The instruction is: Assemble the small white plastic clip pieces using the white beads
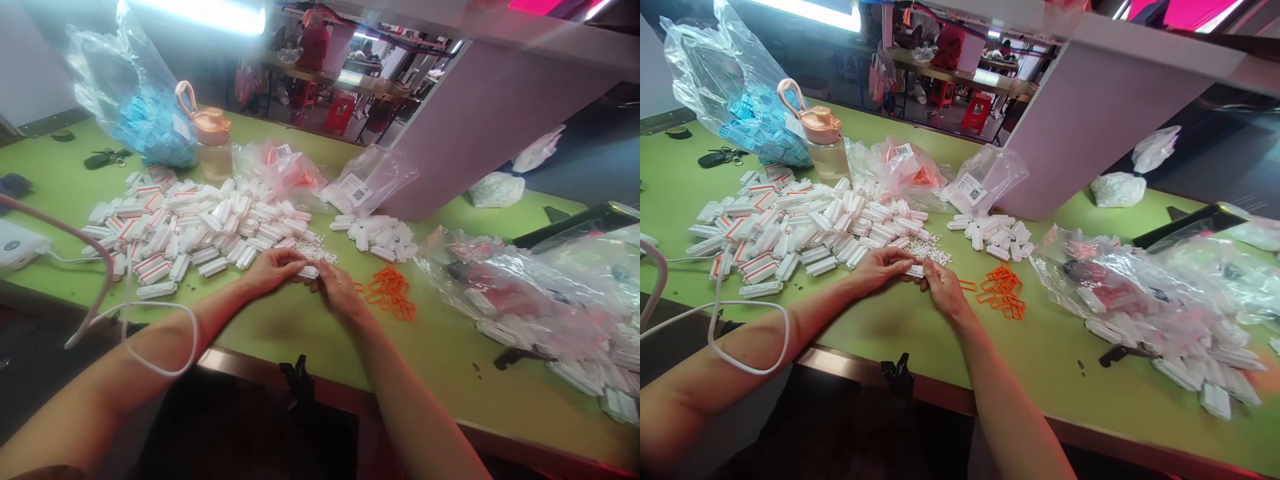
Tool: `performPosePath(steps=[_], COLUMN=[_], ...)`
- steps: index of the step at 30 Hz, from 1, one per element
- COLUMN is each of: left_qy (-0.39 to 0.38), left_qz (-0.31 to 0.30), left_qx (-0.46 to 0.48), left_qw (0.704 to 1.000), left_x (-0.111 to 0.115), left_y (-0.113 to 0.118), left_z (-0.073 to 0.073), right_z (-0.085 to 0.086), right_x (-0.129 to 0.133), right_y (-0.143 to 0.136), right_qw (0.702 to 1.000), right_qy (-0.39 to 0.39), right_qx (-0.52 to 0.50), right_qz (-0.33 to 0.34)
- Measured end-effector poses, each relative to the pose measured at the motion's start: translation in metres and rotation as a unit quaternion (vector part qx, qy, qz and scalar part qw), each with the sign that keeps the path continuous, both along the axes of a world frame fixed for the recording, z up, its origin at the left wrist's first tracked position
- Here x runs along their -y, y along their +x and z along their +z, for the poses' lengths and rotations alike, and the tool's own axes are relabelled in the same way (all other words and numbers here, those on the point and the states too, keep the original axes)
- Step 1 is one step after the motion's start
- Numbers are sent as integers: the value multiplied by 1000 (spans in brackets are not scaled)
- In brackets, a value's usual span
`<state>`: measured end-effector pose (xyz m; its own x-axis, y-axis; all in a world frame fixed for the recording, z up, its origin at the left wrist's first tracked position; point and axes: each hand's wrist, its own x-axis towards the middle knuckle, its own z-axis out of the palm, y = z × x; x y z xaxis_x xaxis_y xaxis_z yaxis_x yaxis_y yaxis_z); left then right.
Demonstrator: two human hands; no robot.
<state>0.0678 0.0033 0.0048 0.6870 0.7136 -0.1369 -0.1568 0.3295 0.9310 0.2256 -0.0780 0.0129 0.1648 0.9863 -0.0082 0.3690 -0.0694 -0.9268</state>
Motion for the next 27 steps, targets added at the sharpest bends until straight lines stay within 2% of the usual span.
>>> performPosePath(steps=[4, 8, 18, 23, 27], left_qy=[17, -6, 19, -3, 36], left_qz=[-14, -14, 24, 28, 44], left_qx=[-2, 5, 9, 37, 18], left_qw=[1000, 1000, 999, 999, 998], left_x=[-1, -3, 0, 2, 1], left_y=[-2, -2, 2, 3, 2], left_z=[1, -1, -13, -5, -5], right_z=[1, 1, -3, -1, 4], right_x=[2, 2, 0, 3, -5], right_y=[-2, -3, -5, -8, -1], right_qw=[1000, 1000, 999, 999, 992], right_qy=[5, 5, 6, 15, 36], right_qx=[15, 27, 39, -6, -33], right_qz=[8, 7, -6, -51, -112])
